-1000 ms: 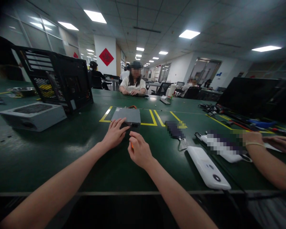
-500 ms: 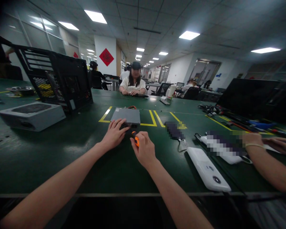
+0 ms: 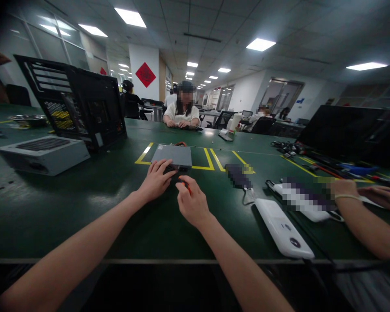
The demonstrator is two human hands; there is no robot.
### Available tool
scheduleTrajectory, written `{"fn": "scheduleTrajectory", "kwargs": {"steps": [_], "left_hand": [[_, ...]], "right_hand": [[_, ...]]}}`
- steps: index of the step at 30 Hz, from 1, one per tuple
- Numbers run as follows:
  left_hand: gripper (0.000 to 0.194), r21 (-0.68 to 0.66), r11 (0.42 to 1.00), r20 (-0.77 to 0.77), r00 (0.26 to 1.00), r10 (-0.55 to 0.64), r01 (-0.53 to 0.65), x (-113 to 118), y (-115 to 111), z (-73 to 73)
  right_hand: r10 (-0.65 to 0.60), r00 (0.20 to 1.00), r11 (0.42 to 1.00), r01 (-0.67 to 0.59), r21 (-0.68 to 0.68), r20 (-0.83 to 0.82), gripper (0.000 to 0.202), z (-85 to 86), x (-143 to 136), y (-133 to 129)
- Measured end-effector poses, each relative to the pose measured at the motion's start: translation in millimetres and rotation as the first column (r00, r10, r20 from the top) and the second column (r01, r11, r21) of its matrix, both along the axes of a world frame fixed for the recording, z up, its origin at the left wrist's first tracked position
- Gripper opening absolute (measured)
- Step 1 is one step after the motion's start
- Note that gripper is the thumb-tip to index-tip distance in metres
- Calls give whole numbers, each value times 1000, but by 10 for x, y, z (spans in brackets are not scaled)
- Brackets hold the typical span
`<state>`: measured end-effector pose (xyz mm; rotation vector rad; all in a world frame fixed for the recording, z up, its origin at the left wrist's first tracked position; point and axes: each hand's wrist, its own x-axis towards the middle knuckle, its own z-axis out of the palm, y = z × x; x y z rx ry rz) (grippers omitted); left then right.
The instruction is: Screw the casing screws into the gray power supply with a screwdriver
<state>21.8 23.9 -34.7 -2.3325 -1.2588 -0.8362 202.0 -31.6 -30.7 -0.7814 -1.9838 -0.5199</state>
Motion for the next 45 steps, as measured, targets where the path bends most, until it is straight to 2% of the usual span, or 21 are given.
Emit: {"fn": "scheduleTrajectory", "kwargs": {"steps": [4,8,12,17,22,28,34,38,41,45], "left_hand": [[35,-6,1000,-1,1000,8,-8,3,-1,1],[36,-5,1000,1,1000,1,-1,-1,4,-1],[38,-11,1000,-4,1000,7,-7,-5,8,3],[38,-13,1000,-10,1000,11,-11,-2,4,7],[38,-19,1000,1,1000,12,-12,2,7,5],[37,-14,1000,13,1000,3,-3,-4,1,11],[38,-19,1000,21,1000,1,0,5,-1,10],[37,-19,1000,12,1000,14,-13,11,7,11],[37,-9,1000,0,1000,24,-24,4,15,10],[36,3,1000,-20,999,27,-27,-16,30,1]], "right_hand": [[-70,997,997,71,28,-21,17,9,8,-2],[24,998,1000,-24,1,53,24,9,-22,-18],[-67,994,997,64,35,83,18,5,-50,-31],[18,999,999,-20,34,51,29,17,-42,-36],[-107,994,994,107,32,-12,21,26,5,-25],[56,998,998,-56,-5,-18,30,28,-10,-27],[-131,991,991,130,18,37,12,29,-16,-62],[-71,997,997,71,-4,30,14,-10,-14,-40],[-45,995,999,47,-20,92,10,1,-23,-51],[1,992,994,14,-112,126,6,37,-32,-85]]}}
